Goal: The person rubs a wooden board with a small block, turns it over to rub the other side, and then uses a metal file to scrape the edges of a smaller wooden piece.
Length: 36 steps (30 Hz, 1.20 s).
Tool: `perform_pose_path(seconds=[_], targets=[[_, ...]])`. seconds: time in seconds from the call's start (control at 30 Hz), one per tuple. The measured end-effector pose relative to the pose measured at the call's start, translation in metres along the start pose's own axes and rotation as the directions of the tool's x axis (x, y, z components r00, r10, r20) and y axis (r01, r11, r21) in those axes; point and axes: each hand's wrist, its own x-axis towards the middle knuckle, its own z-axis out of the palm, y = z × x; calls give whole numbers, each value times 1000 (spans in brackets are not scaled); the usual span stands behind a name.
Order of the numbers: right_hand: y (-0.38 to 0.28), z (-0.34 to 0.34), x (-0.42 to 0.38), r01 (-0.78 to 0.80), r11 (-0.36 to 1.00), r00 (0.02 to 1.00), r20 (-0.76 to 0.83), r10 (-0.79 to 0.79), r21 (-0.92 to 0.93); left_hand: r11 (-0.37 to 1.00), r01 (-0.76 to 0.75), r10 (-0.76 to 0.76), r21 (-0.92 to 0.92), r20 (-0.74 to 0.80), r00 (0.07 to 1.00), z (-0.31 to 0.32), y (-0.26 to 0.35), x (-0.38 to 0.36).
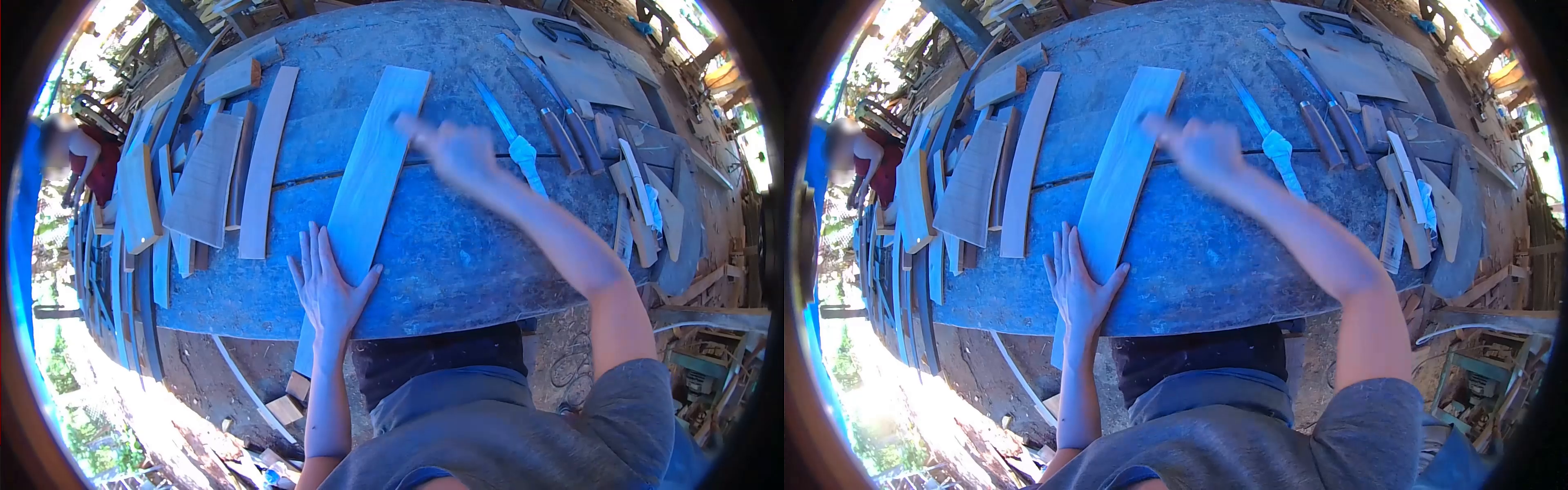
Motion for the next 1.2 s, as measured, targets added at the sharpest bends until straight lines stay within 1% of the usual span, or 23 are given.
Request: perform_pose_path(seconds=[0.07,0.1,0.17,0.23,0.27,0.33,0.37,0.4,0.43,0.5,0.63,0.67,0.73,0.8,0.83,0.93,0.97,1.0,1.07,1.1,1.13,1.17,1.2], targets=[[51,24,30,-185,975,983,-17,184,-126,1000,13,-13,-3,5,1000,0,1,0],[43,25,27,-189,974,982,-25,187,-128,1000,20,-20,-7,18,1000,-1,1,0],[2,19,9,-100,994,992,-75,97,-37,1000,18,-18,-10,20,1000,-2,0,1],[-51,1,-29,108,993,994,-12,-109,-48,1000,21,-21,-17,18,1000,0,2,3],[-57,0,-37,103,994,995,-15,-103,-47,1000,24,-23,-15,25,999,0,1,2],[-61,-1,-50,347,927,938,-84,-338,142,1000,21,-21,-13,42,999,0,0,0],[-44,0,-37,347,928,937,-85,-338,138,1000,23,-22,-19,40,999,0,0,0],[-12,3,-6,100,990,995,10,-101,96,999,25,-24,-23,34,999,-1,1,1],[17,5,22,-150,988,985,89,146,35,1000,24,-24,-20,27,999,-2,1,0],[56,10,56,-332,943,936,115,332,-22,999,33,-33,3,35,999,-2,2,1],[64,26,65,-317,945,944,75,322,-78,998,39,-41,42,30,999,4,6,4],[66,30,68,-331,940,941,42,335,-85,999,15,-15,43,5,1000,6,6,9],[54,31,65,-340,937,939,21,343,-75,998,1,-1,55,-10,1000,9,6,14],[33,20,61,-184,983,978,106,181,18,1000,8,-8,2,-3,1000,14,8,29],[14,19,47,-111,992,989,101,105,55,1000,11,-11,-22,7,1000,15,10,36],[-15,13,20,-65,998,992,106,63,20,1000,3,-3,8,-6,1000,15,15,41],[-8,12,18,-21,1000,999,39,21,-9,1000,15,-15,6,0,1000,11,13,32],[-3,11,25,-22,1000,999,39,22,-9,998,20,-21,60,22,1000,3,10,24],[12,10,36,-136,991,988,69,135,8,993,-2,-5,118,53,999,-4,8,5],[21,17,41,-152,988,987,54,152,-1,992,65,-73,108,69,995,-8,3,-7],[14,17,40,-161,987,986,53,161,8,985,141,-149,102,82,985,-10,-3,-18],[3,18,38,-176,982,984,53,173,70,987,111,-116,112,44,992,-9,-4,-24],[-12,19,34,-183,974,983,55,178,131,986,119,-125,121,44,991,-10,-5,-25]])
